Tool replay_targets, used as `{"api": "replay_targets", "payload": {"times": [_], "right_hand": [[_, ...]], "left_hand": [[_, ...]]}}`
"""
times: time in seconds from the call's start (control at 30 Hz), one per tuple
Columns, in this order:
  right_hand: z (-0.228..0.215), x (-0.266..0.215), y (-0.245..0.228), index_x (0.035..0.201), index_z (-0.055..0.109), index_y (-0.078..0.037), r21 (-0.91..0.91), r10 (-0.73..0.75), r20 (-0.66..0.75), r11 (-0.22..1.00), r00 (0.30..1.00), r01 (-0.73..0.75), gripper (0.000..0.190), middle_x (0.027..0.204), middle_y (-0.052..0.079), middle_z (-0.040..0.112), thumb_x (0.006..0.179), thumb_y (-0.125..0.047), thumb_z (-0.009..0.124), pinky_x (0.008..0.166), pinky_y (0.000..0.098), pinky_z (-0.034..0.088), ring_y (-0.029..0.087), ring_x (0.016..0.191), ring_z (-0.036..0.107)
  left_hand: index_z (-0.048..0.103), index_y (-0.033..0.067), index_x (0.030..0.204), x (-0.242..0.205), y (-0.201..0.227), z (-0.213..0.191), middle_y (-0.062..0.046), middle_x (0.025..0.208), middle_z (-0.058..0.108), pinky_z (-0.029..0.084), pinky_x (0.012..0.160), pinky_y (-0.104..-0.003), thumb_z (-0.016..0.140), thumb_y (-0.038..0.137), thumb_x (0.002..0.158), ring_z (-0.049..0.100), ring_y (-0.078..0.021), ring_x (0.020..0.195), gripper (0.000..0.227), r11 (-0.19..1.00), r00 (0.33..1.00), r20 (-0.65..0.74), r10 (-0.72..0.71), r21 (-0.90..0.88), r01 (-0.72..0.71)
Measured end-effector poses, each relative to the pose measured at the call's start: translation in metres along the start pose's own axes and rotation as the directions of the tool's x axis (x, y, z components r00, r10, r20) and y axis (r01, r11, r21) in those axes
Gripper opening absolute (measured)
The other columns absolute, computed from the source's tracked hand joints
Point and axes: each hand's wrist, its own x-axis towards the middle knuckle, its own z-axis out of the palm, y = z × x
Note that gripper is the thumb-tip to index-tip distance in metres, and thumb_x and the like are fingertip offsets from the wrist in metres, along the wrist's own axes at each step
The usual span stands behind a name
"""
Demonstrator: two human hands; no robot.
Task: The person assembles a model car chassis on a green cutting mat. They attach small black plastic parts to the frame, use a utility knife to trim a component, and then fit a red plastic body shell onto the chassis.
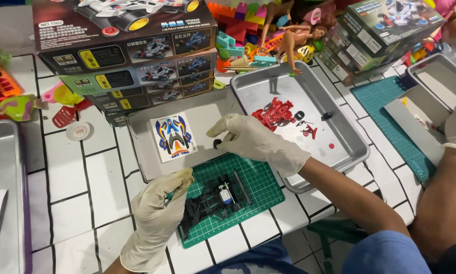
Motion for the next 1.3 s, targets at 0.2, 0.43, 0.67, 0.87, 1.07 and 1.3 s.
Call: {"api": "replay_targets", "payload": {"times": [0.2, 0.43, 0.67, 0.87, 1.07, 1.3], "right_hand": [[-0.031, -0.022, -0.027, 0.127, 0.071, -0.01, 0.089, 0.006, -0.036, 0.996, 0.999, -0.003, 0.032, 0.132, 0.007, 0.073, 0.097, -0.014, 0.059, 0.106, 0.0287, 0.057, 0.018, 0.118, 0.073], [-0.118, -0.077, 0.018, 0.128, 0.073, -0.016, -0.205, 0.603, -0.455, 0.645, 0.655, -0.736, 0.035, 0.125, 0.005, 0.073, 0.108, -0.014, 0.045, 0.076, 0.0365, 0.058, 0.025, 0.093, 0.073], [-0.125, -0.083, 0.177, 0.124, 0.074, -0.016, -0.652, 0.473, -0.342, 0.502, 0.812, -0.568, 0.047, 0.102, 0.01, 0.072, 0.088, 0.009, 0.058, 0.065, 0.0418, 0.06, 0.032, 0.087, 0.071], [-0.125, -0.065, 0.169, 0.117, 0.059, -0.003, -0.137, 0.778, -0.423, 0.452, 0.465, -0.881, 0.025, 0.084, 0.014, 0.067, 0.094, -0.004, 0.05, 0.053, 0.0431, 0.051, 0.03, 0.068, 0.063], [-0.129, -0.062, 0.131, 0.124, 0.072, -0.008, -0.383, 0.449, -0.321, 0.744, 0.834, -0.548, 0.028, 0.125, 0.01, 0.073, 0.1, -0.009, 0.058, 0.102, 0.0392, 0.054, 0.027, 0.112, 0.07], [-0.126, -0.055, 0.123, 0.106, 0.083, -0.016, -0.206, 0.372, -0.28, 0.877, 0.885, -0.434, 0.022, 0.123, 0.001, 0.071, 0.091, -0.006, 0.07, 0.104, 0.035, 0.052, 0.02, 0.112, 0.065]], "left_hand": [[0.074, -0.0011, 0.1, 0.0, 0.0, 0.0, -0.013, 0.1, 0.078, 0.065, 0.086, -0.029, 0.074, -0.004, 0.088, 0.078, -0.0212, 0.091, 0.012, 0.999, 1.0, 0.009, -0.008, 0.036, 0.007], [0.075, -0.006, 0.095, 0.002, 0.001, 0.008, -0.016, 0.098, 0.077, 0.065, 0.084, -0.028, 0.077, -0.006, 0.086, 0.078, -0.0218, 0.087, 0.009, 0.997, 1.0, -0.013, -0.008, 0.079, 0.009], [0.043, -0.0066, 0.151, -0.069, -0.207, -0.033, -0.02, 0.151, 0.056, 0.034, 0.123, -0.045, 0.046, 0.081, 0.088, 0.051, -0.0292, 0.144, 0.108, 0.814, 0.582, 0.812, -0.046, -0.308, 0.493], [0.062, -0.0263, 0.102, -0.032, -0.038, 0.013, -0.042, 0.116, 0.066, 0.064, 0.096, -0.051, 0.057, 0.009, 0.083, 0.072, -0.0498, 0.102, 0.04, 0.572, 0.882, 0.005, -0.471, -0.76, 0.31], [0.063, -0.0184, 0.092, -0.024, -0.027, 0.012, -0.034, 0.111, 0.071, 0.067, 0.091, -0.043, 0.064, -0.014, 0.081, 0.076, -0.0404, 0.1, 0.012, 0.814, 0.951, 0.006, -0.308, -0.516, 0.267], [0.066, -0.0136, 0.109, -0.054, -0.095, -0.006, -0.025, 0.12, 0.07, 0.059, 0.1, -0.037, 0.061, 0.005, 0.086, 0.072, -0.0313, 0.11, 0.03, 0.873, 0.953, 0.202, -0.224, -0.392, 0.289]]}}
